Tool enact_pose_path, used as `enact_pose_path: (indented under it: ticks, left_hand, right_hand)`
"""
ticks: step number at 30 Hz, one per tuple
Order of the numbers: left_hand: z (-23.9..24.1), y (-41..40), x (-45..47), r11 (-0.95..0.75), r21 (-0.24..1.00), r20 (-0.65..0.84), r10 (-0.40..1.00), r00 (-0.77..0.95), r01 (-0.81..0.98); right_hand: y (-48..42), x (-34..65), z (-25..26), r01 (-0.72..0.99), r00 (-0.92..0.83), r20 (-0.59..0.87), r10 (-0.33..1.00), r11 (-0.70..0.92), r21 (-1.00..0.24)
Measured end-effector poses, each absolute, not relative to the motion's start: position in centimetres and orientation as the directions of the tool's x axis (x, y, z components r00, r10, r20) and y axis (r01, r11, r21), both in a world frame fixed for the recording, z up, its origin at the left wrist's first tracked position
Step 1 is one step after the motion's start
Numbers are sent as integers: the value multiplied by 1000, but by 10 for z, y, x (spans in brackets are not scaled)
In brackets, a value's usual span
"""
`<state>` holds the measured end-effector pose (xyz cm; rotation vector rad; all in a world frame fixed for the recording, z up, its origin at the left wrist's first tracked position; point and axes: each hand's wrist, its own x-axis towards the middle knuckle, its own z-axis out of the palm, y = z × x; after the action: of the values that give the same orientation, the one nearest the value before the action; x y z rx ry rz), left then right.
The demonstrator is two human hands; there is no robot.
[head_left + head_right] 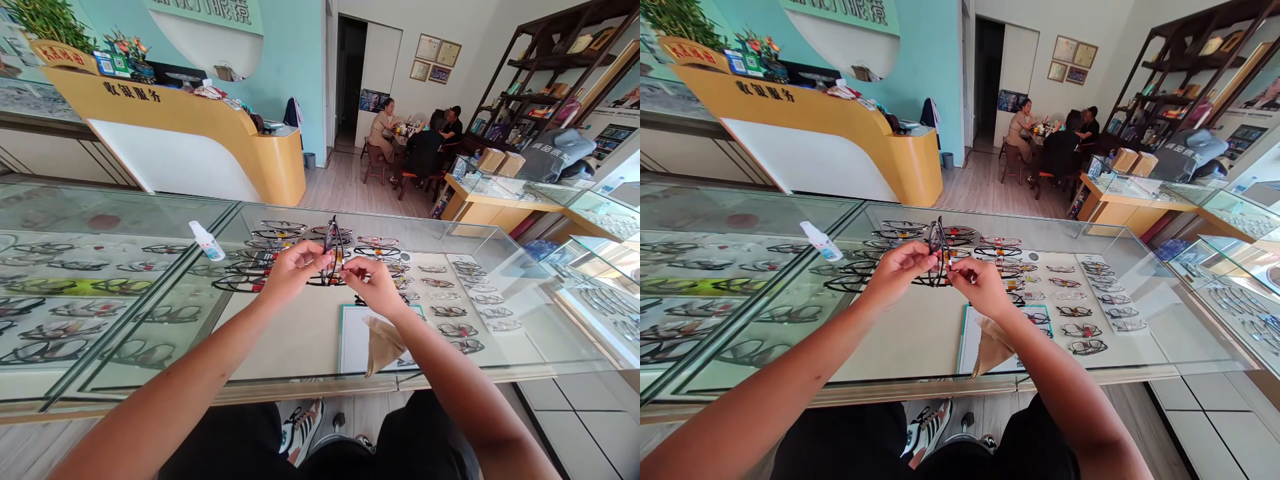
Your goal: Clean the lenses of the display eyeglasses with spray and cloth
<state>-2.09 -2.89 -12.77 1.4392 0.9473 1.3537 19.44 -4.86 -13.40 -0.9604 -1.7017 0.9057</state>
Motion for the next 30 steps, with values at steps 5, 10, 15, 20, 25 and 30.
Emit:
enact_pose_path:
  ticks: [5,10,15,20,25,30]
  left_hand:
    - [-128,-25,-29,-307,952,307,951,28,-14]
    - [-130,-20,-34,-328,944,329,944,-5,31]
    - [-130,-19,-32,-400,912,401,916,9,88]
    - [-127,-21,-30,-373,921,372,928,33,116]
    - [-130,-27,-23,-356,928,345,933,104,110]
    - [-135,-37,-13,-367,921,325,908,264,129]
  right_hand:
    - [-45,203,-131,164,-126,291,948,309,-937]
    - [-39,218,-125,134,108,370,923,355,-925]
    - [-37,229,-114,200,221,506,834,468,-860]
    - [-47,220,-114,248,162,573,803,529,-811]
    - [-56,203,-125,317,-113,503,857,510,-799]
    - [-53,197,-131,295,-160,432,887,461,-837]
